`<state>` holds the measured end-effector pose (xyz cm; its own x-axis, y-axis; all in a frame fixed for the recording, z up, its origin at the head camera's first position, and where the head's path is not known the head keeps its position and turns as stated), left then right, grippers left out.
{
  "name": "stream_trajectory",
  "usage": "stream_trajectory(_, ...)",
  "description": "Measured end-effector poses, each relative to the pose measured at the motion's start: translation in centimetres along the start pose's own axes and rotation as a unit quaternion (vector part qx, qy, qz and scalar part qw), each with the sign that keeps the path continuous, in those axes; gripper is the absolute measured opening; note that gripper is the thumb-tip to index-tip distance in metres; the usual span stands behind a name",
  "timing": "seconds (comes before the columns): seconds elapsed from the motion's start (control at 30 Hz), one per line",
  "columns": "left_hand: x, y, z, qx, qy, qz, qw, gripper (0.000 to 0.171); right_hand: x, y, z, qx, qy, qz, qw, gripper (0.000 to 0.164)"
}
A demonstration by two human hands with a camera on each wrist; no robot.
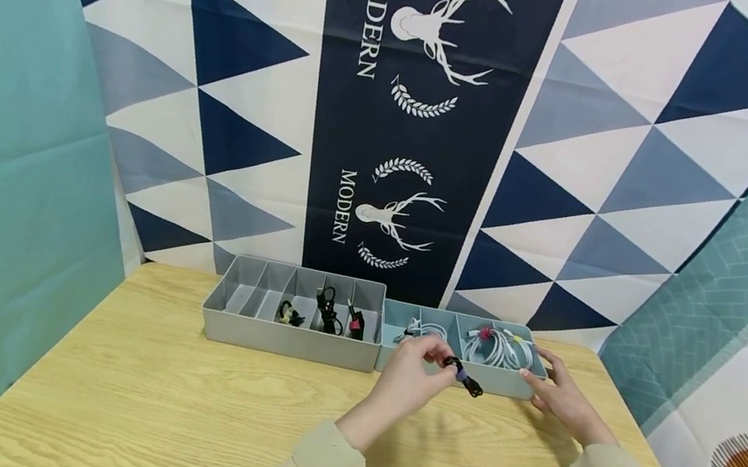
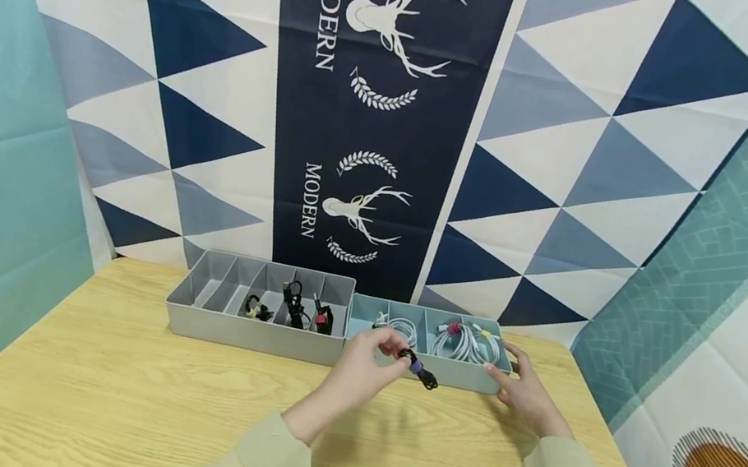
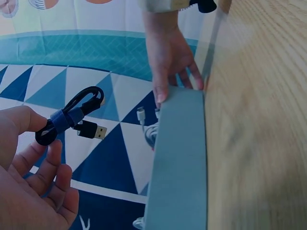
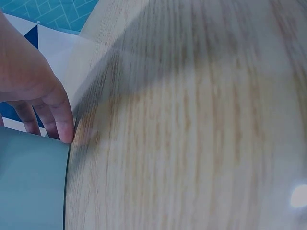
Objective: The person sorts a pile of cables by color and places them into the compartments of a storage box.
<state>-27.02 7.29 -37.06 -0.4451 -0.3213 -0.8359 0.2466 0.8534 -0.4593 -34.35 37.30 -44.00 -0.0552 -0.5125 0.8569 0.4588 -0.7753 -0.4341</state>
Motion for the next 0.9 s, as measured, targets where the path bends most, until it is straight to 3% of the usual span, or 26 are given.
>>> stream_trajectory(0.33, -0.7, -1.8, 0.2, -0.013, 0.01, -0.014, 0.9998, 0.006, -0.1, 0.1, 0.0, -0.003, 0.006, 0.004, 1.0, 0.084)
stream_trajectory(0.9, -2.3, -6.4, 0.7, -0.033, 0.022, -0.056, 0.9976, 0.009, 0.0, -0.1, -0.1, -0.003, 0.008, 0.007, 1.0, 0.086)
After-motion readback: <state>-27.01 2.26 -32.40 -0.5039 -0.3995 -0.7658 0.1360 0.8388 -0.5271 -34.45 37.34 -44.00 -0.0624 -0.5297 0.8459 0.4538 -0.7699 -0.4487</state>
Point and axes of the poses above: each hand's wrist, its own z-axis away from the middle knuckle, its own y-axis out of the palm, x = y × z, the point moved 3 cm from there along -z, towards the middle knuckle, and after that the axes turned 14 degrees about x, right-handed, at the moved point
